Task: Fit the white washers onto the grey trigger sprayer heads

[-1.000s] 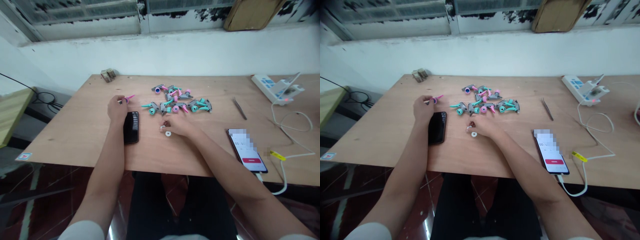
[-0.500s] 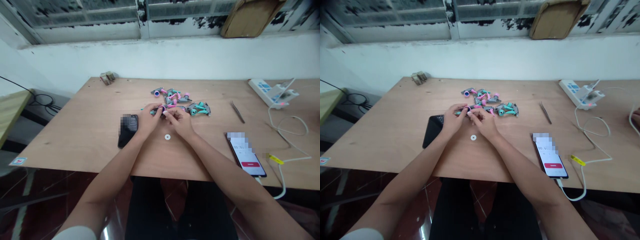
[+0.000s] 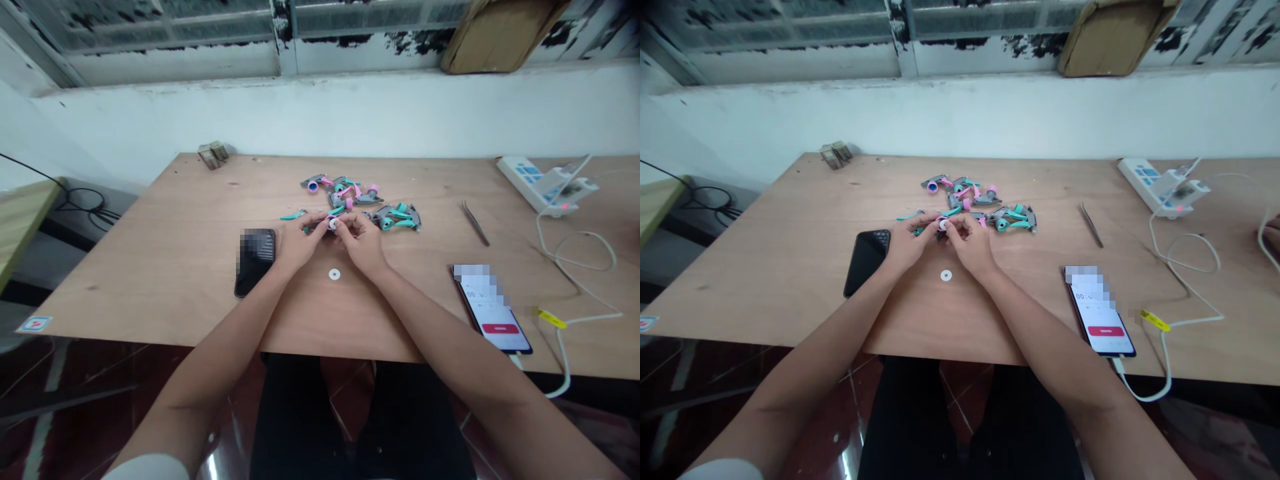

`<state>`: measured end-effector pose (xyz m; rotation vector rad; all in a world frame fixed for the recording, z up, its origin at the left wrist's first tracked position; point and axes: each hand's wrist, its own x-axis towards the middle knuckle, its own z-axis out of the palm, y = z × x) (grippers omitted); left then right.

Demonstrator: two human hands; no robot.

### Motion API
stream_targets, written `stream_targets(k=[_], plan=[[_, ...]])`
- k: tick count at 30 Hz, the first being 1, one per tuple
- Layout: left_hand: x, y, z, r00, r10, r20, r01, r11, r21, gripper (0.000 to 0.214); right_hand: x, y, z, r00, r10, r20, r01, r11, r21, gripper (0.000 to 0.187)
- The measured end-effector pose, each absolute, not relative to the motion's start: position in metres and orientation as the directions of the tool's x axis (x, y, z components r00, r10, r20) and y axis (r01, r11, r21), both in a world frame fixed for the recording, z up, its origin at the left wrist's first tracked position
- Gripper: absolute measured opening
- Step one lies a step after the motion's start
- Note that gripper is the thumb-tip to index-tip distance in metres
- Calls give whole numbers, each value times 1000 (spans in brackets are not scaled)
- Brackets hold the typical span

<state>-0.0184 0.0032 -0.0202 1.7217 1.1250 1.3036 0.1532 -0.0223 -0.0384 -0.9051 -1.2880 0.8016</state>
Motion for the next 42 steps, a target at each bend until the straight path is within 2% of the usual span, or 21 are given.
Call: stream_targets(k=[7, 16, 23, 32, 42], plan=[[-15, 0, -16, 181, 900, 396, 192, -427, 884, 35, 154, -19, -44, 101, 915, 390, 6, 391, -920, 48], [-14, -2, -22, 173, 882, 438, 265, -470, 842, 28, 155, -16, -50, 78, 914, 398, -15, 401, -916, 44], [-17, -1, -20, 251, 810, 530, 353, -587, 729, 30, 154, -15, -50, 93, 914, 394, -16, 397, -918, 45], [-18, -2, -21, 245, 857, 453, 345, -514, 786, 33, 154, -18, -45, 88, 897, 432, 48, 430, -902, 41], [-19, -2, -20, 254, 856, 450, 280, -511, 813, 38, 154, -18, -42, 107, 869, 483, 108, 473, -875, 38]])
